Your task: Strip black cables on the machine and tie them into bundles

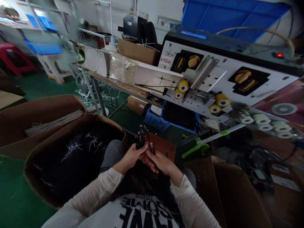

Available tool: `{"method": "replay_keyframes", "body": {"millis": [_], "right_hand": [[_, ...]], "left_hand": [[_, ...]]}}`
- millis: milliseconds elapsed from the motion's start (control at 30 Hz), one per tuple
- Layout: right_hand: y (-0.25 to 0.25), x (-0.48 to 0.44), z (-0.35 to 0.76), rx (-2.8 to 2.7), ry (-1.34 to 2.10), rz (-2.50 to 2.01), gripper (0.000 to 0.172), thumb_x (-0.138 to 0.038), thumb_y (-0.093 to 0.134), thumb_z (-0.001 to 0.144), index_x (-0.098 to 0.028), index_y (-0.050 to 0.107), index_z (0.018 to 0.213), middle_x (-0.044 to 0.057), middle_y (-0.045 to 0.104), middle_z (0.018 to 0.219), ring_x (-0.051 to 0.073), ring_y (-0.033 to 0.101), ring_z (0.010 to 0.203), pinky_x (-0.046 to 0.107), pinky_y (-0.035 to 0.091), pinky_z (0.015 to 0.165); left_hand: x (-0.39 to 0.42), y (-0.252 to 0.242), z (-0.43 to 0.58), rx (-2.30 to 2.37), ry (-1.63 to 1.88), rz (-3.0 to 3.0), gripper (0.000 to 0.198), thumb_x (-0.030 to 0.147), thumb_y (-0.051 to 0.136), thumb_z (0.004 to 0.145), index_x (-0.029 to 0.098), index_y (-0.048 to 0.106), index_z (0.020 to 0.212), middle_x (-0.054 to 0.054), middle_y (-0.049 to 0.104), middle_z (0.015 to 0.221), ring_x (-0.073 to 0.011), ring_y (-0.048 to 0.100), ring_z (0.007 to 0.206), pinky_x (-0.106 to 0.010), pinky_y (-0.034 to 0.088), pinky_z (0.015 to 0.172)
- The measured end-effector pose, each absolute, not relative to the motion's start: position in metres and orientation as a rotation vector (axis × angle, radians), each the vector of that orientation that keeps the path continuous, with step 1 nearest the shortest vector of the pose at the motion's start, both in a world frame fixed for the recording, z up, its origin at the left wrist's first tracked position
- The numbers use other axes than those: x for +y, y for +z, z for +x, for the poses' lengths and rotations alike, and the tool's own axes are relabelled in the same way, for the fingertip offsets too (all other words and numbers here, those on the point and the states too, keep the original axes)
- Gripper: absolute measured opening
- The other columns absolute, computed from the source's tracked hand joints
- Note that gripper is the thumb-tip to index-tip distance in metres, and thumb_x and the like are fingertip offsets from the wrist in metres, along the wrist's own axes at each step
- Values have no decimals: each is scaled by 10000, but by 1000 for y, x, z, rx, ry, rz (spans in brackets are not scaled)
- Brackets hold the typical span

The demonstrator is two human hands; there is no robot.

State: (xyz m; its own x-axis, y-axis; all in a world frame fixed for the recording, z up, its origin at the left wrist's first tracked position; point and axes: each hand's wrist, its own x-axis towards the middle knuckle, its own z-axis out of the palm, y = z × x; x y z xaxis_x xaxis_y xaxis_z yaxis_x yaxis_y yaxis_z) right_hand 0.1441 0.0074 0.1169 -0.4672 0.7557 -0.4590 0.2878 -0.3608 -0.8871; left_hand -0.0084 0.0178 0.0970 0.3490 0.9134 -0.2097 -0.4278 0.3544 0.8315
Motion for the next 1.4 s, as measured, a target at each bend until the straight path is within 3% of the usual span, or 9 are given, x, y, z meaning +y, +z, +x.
{"method": "replay_keyframes", "body": {"millis": [200,333,433,533,600,800,1067,1233,1400], "right_hand": [[108,8,142,-1518,2018,-1310,499,-668,420,806,-177,505,772,-63,454,502,93,503,390,189,402,342],[119,11,149,-1625,1718,-1367,544,-647,386,833,-160,623,872,73,662,770,214,660,767,362,551,665],[130,14,158,-1696,1282,-1380,525,-579,334,893,-187,664,1007,86,661,1072,242,567,1097,432,406,992],[138,17,164,-1699,1149,-1346,509,-548,292,919,-239,610,1169,53,567,1272,209,447,1249,411,282,1097],[140,21,162,-1748,1155,-1346,500,-561,312,909,-269,585,1211,38,515,1336,200,406,1284,402,250,1116],[140,44,136,-1802,1174,-1320,561,-611,346,872,-239,576,1223,51,522,1329,216,399,1288,415,241,1121],[146,47,102,-1887,1226,-1174,481,-569,370,882,-215,672,1005,46,679,985,213,591,994,391,429,946],[149,42,111,-1631,1260,-1033,371,-486,531,840,-233,638,1090,41,661,1076,190,599,991,344,466,890],[151,39,118,-1447,1261,-1007,348,-493,506,853,-223,683,984,56,668,1034,198,606,973,328,491,826]], "left_hand": [[23,98,-15,792,964,842,350,449,643,756,104,634,820,80,338,422,-41,291,390,-197,225,416],[24,95,-14,793,1052,783,304,429,633,767,128,613,807,61,424,469,-39,291,397,-192,242,414],[26,92,-14,808,1131,713,273,406,655,751,147,577,788,-10,598,669,-57,404,483,-183,290,434],[25,92,-12,824,1157,684,274,400,661,748,144,566,763,-31,620,686,-106,538,650,-195,410,569],[23,93,-9,785,1151,641,278,414,653,754,155,552,770,1,580,627,-110,551,650,-216,440,631],[9,97,3,726,1132,664,373,478,684,701,164,482,704,91,369,498,-37,311,409,-180,288,410],[-2,95,-4,812,1159,779,401,466,737,634,142,499,624,72,413,458,-46,349,397,-199,285,405],[-5,98,-8,756,1119,684,374,420,757,629,153,513,722,102,363,457,-35,299,391,-181,257,399],[-5,97,-7,724,1099,712,356,421,729,669,152,497,696,101,337,448,-35,290,389,-180,252,399]]}}
